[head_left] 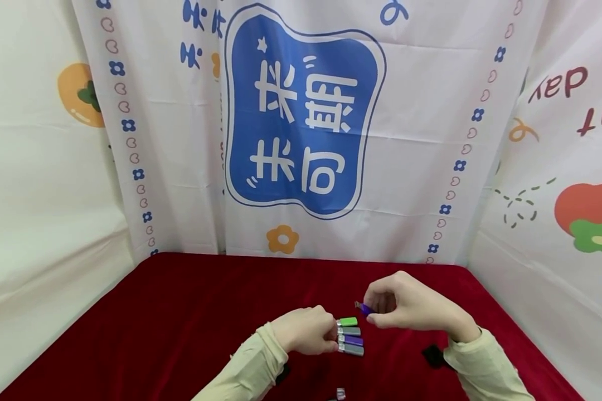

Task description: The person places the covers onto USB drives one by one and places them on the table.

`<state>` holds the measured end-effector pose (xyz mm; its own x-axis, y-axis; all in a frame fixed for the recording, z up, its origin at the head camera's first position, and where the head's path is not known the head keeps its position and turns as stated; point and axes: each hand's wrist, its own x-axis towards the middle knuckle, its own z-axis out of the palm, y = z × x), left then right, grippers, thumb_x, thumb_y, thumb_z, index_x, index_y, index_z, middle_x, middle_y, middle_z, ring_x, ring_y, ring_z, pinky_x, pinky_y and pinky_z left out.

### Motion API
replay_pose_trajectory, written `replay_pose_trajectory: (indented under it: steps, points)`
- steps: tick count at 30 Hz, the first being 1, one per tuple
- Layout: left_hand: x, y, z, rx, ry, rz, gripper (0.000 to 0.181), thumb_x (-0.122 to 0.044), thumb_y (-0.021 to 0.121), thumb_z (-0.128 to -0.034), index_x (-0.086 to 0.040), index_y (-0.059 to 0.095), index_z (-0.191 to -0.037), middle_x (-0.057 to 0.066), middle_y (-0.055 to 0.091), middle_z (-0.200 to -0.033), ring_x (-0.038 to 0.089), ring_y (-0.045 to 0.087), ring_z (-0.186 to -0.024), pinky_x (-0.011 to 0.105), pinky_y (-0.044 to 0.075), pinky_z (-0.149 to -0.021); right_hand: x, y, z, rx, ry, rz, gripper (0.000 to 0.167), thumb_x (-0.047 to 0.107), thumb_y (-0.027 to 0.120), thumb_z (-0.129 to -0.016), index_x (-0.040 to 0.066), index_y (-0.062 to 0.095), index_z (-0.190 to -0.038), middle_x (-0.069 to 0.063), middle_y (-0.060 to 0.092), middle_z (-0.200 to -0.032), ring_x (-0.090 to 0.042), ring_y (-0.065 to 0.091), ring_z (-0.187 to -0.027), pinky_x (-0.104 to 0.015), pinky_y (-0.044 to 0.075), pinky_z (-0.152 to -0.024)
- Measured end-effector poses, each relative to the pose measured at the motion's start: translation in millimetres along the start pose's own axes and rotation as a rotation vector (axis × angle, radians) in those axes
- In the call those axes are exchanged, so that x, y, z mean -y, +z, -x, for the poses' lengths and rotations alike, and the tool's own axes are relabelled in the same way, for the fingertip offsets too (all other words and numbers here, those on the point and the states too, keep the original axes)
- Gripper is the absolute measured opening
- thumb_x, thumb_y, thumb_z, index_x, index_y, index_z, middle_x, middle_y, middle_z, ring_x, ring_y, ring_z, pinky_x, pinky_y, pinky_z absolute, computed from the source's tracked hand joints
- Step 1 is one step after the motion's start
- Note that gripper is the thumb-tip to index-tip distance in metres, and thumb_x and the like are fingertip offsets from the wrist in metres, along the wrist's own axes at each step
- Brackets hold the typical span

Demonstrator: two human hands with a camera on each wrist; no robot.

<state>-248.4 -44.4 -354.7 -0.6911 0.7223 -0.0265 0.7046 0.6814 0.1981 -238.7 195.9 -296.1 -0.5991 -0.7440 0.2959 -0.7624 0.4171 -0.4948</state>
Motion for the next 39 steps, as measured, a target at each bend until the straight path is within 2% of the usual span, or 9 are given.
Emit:
replay_pose_trajectory:
  steps: [6,14,23,30,35,39]
  points:
    - [-2.2,2.1,0.0,0.015,-0.015,-0.009,0.023,-0.026,0.072,-0.0900,-0.021,0.066,-0.069,-0.015,0.052,-0.059,0.001,0.046,-0.050,0.019,0.040,-0.048,-1.0,-3.4,2.4,-0.034,-0.027,0.010,0.014,0.014,0.075,-0.087,0.026,0.069,-0.089,0.010,0.064,-0.076,-0.009,0.060,-0.063,-0.029,0.053,-0.057]
    - [-1.3,2.8,-1.0,0.012,-0.004,-0.025,0.022,-0.026,0.073,-0.0892,-0.021,0.066,-0.069,-0.016,0.053,-0.060,0.000,0.049,-0.052,0.019,0.041,-0.050,-4.9,-3.7,1.8,-0.058,-0.037,0.012,0.013,0.015,0.076,-0.087,0.025,0.069,-0.090,0.010,0.064,-0.076,-0.010,0.060,-0.064,-0.029,0.053,-0.057]
    - [-3.1,5.8,-2.8,0.023,0.016,-0.034,0.015,-0.027,0.074,-0.0885,-0.021,0.070,-0.076,-0.018,0.056,-0.067,-0.003,0.051,-0.057,0.017,0.043,-0.054,-6.3,-1.9,2.4,-0.061,-0.041,-0.004,0.015,0.014,0.077,-0.087,0.025,0.068,-0.090,0.009,0.064,-0.076,-0.011,0.060,-0.064,-0.029,0.053,-0.056]
    - [-11.8,9.6,-2.3,0.047,0.049,-0.050,0.016,-0.031,0.080,-0.0829,-0.021,0.070,-0.076,-0.019,0.055,-0.066,-0.004,0.050,-0.057,0.015,0.042,-0.053,-0.7,-2.1,3.2,-0.064,-0.048,-0.016,0.012,0.016,0.076,-0.088,0.025,0.068,-0.091,0.009,0.064,-0.078,-0.010,0.061,-0.065,-0.030,0.054,-0.058]
    - [-19.0,14.4,-2.6,0.083,0.048,-0.064,0.025,-0.038,0.083,-0.0783,-0.022,0.067,-0.069,-0.020,0.053,-0.061,-0.003,0.049,-0.055,0.016,0.041,-0.050,1.5,-2.0,2.7,-0.060,-0.053,-0.022,0.012,0.016,0.076,-0.088,0.025,0.068,-0.092,0.010,0.065,-0.078,-0.010,0.061,-0.065,-0.030,0.054,-0.058]
    - [-23.3,19.4,-3.1,0.106,0.060,-0.082,0.030,-0.042,0.082,-0.0782,-0.023,0.064,-0.064,-0.019,0.050,-0.058,-0.003,0.046,-0.051,0.016,0.040,-0.048,1.5,-1.2,2.4,-0.055,-0.055,-0.031,0.012,0.015,0.075,-0.088,0.025,0.069,-0.093,0.010,0.065,-0.079,-0.010,0.061,-0.065,-0.030,0.054,-0.058]
